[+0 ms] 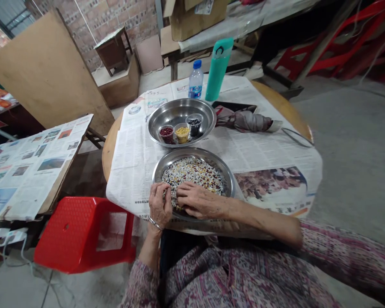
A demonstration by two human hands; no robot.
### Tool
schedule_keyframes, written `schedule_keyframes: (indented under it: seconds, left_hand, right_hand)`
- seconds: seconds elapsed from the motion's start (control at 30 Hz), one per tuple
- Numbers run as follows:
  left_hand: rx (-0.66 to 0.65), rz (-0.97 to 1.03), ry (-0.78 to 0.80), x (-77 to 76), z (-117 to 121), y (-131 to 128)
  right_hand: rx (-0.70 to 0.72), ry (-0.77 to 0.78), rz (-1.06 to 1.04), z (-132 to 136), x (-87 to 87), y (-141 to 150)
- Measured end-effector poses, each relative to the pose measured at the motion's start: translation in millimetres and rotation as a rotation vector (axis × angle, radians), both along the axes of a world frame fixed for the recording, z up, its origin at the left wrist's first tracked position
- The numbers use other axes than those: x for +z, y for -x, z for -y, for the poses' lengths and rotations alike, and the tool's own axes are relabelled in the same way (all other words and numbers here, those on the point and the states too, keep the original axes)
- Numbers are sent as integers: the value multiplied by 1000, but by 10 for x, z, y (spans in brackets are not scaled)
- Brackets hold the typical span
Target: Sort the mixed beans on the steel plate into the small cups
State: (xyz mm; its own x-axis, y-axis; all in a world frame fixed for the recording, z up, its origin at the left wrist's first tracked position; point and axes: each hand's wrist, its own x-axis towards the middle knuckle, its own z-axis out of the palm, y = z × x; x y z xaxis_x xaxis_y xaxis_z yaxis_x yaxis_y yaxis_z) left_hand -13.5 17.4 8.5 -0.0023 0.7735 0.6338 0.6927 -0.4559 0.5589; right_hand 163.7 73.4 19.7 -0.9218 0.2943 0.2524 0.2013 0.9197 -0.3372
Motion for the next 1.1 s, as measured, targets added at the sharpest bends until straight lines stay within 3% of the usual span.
schedule_keyframes:
  seconds: [0.2, 0.67, 0.8, 1.1]
  left_hand:
    - [4, -5, -11, 2, -9, -4]
    - [3, -25, -4, 9, -12, -5]
    - [-4, -20, -1, 8, -8, -1]
    - [-5, -7, 6, 9, -5, -8]
  right_hand:
    - [-97, -113, 19, -98, -21, -158]
    - [-265, -107, -108, -223, -92, -166]
    - [-293, -88, -69, -240, -89, -157]
    - [-502, -172, 21, -306, -17, -290]
